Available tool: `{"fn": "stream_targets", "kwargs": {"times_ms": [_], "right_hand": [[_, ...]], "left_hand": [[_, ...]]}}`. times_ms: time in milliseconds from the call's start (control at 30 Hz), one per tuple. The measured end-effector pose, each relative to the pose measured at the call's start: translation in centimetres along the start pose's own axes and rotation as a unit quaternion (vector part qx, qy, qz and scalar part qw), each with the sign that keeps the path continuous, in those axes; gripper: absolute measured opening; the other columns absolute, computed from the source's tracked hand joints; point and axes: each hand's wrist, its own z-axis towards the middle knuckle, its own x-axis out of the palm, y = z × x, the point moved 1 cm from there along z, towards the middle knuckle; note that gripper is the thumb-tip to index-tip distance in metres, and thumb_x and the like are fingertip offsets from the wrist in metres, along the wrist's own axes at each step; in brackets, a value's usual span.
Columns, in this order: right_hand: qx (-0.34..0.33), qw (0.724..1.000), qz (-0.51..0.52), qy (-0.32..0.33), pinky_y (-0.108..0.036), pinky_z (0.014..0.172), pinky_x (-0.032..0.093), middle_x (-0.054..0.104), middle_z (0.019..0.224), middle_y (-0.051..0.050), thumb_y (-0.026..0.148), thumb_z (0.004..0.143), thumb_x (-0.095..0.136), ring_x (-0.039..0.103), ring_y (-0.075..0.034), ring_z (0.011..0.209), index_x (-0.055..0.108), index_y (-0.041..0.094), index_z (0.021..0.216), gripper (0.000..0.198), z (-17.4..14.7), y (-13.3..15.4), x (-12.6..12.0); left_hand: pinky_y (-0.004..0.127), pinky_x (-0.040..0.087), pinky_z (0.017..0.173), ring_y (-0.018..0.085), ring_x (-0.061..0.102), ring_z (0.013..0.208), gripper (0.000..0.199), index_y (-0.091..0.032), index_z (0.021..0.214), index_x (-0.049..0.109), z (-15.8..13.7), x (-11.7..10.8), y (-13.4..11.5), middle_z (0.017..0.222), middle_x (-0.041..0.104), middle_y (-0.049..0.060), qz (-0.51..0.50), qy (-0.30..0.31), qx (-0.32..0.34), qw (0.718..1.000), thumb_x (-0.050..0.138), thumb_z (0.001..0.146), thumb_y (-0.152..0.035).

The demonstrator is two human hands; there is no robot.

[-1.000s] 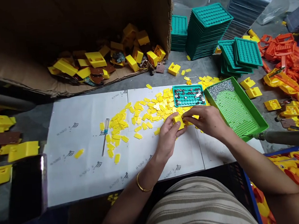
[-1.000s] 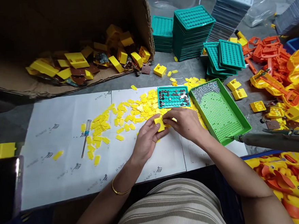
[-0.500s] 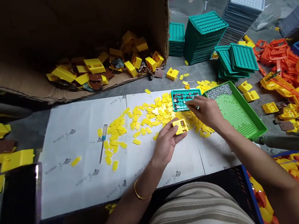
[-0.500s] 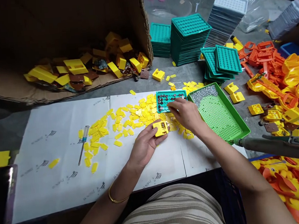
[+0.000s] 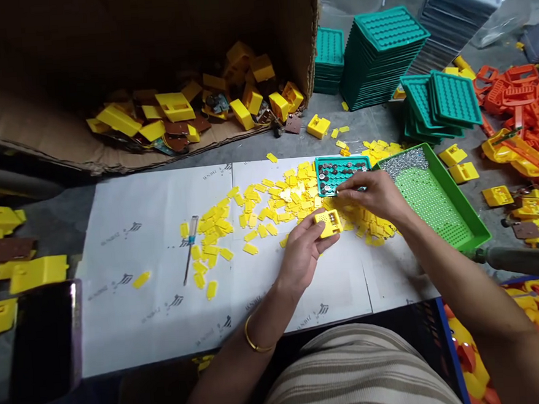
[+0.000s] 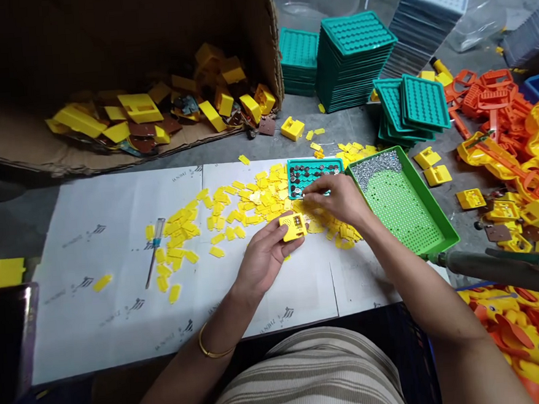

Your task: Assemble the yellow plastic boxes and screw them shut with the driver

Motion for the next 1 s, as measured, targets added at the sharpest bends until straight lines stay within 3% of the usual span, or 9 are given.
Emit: {"fn": "stream_targets", "kwargs": {"times_ms": [100, 233, 367, 467, 533, 633, 733, 833, 1000], "right_hand": [[-0.015, 0.998, 0.053, 0.014, -0.029, 0.067, 0.047, 0.072, 0.082, -0.003, 0.030, 0.080, 0.069, 0.065, -0.017, 0.075, 0.073, 0.020, 0.081, 0.011, -2.7, 1.1, 0.4], [-0.059, 0.995, -0.082, 0.023, -0.027, 0.065, 0.041, 0.071, 0.084, -0.002, 0.024, 0.086, 0.063, 0.064, -0.016, 0.076, 0.074, 0.022, 0.086, 0.012, -4.5, 2.6, 1.1], [-0.040, 0.970, -0.232, 0.054, -0.027, 0.054, 0.029, 0.070, 0.086, -0.004, 0.027, 0.089, 0.058, 0.063, -0.017, 0.075, 0.073, 0.022, 0.088, 0.016, -4.6, 3.5, 1.6], [-0.034, 0.957, -0.274, 0.093, -0.028, 0.051, 0.022, 0.069, 0.084, -0.004, 0.024, 0.088, 0.056, 0.061, -0.017, 0.072, 0.072, 0.021, 0.082, 0.017, -4.4, 3.9, 1.3], [-0.026, 0.970, -0.220, 0.100, -0.028, 0.053, 0.027, 0.069, 0.081, -0.002, 0.022, 0.085, 0.061, 0.061, -0.016, 0.072, 0.071, 0.021, 0.078, 0.012, -4.2, 3.7, 0.7], [0.029, 0.994, -0.031, 0.099, -0.026, 0.060, 0.040, 0.068, 0.081, -0.001, 0.021, 0.076, 0.069, 0.063, -0.015, 0.071, 0.066, 0.020, 0.079, 0.004, -3.8, 2.7, -0.2], [0.085, 0.974, 0.142, 0.152, -0.025, 0.058, 0.047, 0.066, 0.094, -0.003, 0.022, 0.069, 0.073, 0.062, -0.013, 0.067, 0.061, 0.018, 0.091, 0.025, -3.4, 1.5, -0.4], [0.090, 0.944, 0.238, 0.208, -0.024, 0.059, 0.049, 0.064, 0.092, -0.004, 0.022, 0.065, 0.075, 0.057, -0.011, 0.067, 0.062, 0.017, 0.093, 0.030, -3.3, 0.7, 0.1], [0.085, 0.938, 0.308, 0.136, -0.029, 0.069, 0.052, 0.063, 0.101, -0.006, 0.033, 0.075, 0.071, 0.058, -0.013, 0.076, 0.064, 0.017, 0.104, 0.034, -4.6, -0.1, 1.4]], "left_hand": [[0.036, 0.053, 0.090, 0.018, 0.061, 0.099, 0.022, -0.014, 0.101, 0.067, 0.1, 0.0, 0.0, 0.114, 0.063, 0.008, -0.002, 0.015, 0.003, 1.000, 0.062, 0.080, -0.015], [0.035, 0.052, 0.093, 0.015, 0.061, 0.098, 0.022, -0.013, 0.102, 0.066, 0.1, 0.1, 0.1, 0.115, 0.063, 0.007, 0.000, 0.020, 0.014, 1.000, 0.062, 0.080, -0.016], [0.040, 0.050, 0.097, 0.017, 0.064, 0.097, 0.026, -0.015, 0.104, 0.064, 0.0, 0.0, 0.4, 0.110, 0.064, 0.006, 0.025, 0.001, 0.030, 0.999, 0.066, 0.078, -0.020], [0.043, 0.050, 0.098, 0.019, 0.065, 0.098, 0.033, -0.016, 0.107, 0.064, -0.2, 0.1, 0.6, 0.105, 0.065, 0.005, 0.061, -0.004, 0.041, 0.997, 0.070, 0.075, -0.024], [0.043, 0.051, 0.097, 0.021, 0.065, 0.099, 0.037, -0.017, 0.109, 0.064, -0.4, 0.2, 0.6, 0.104, 0.066, 0.005, 0.088, 0.006, 0.054, 0.995, 0.072, 0.074, -0.026], [0.040, 0.053, 0.094, 0.022, 0.065, 0.101, 0.040, -0.017, 0.112, 0.064, -0.7, 0.2, 0.4, 0.110, 0.066, 0.007, 0.122, 0.041, 0.079, 0.989, 0.072, 0.074, -0.029], [0.036, 0.055, 0.088, 0.022, 0.066, 0.099, 0.042, -0.017, 0.113, 0.064, -0.9, 0.2, 0.3, 0.112, 0.067, 0.008, 0.154, 0.097, 0.084, 0.980, 0.073, 0.074, -0.031], [0.035, 0.056, 0.085, 0.021, 0.067, 0.096, 0.042, -0.017, 0.112, 0.065, -0.8, 0.0, 0.6, 0.113, 0.068, 0.008, 0.158, 0.116, 0.071, 0.978, 0.074, 0.073, -0.029], [0.037, 0.054, 0.091, 0.019, 0.067, 0.096, 0.030, -0.014, 0.109, 0.065, -0.2, -0.1, 0.8, 0.111, 0.069, 0.009, 0.031, 0.057, 0.012, 0.998, 0.064, 0.080, -0.021]]}}
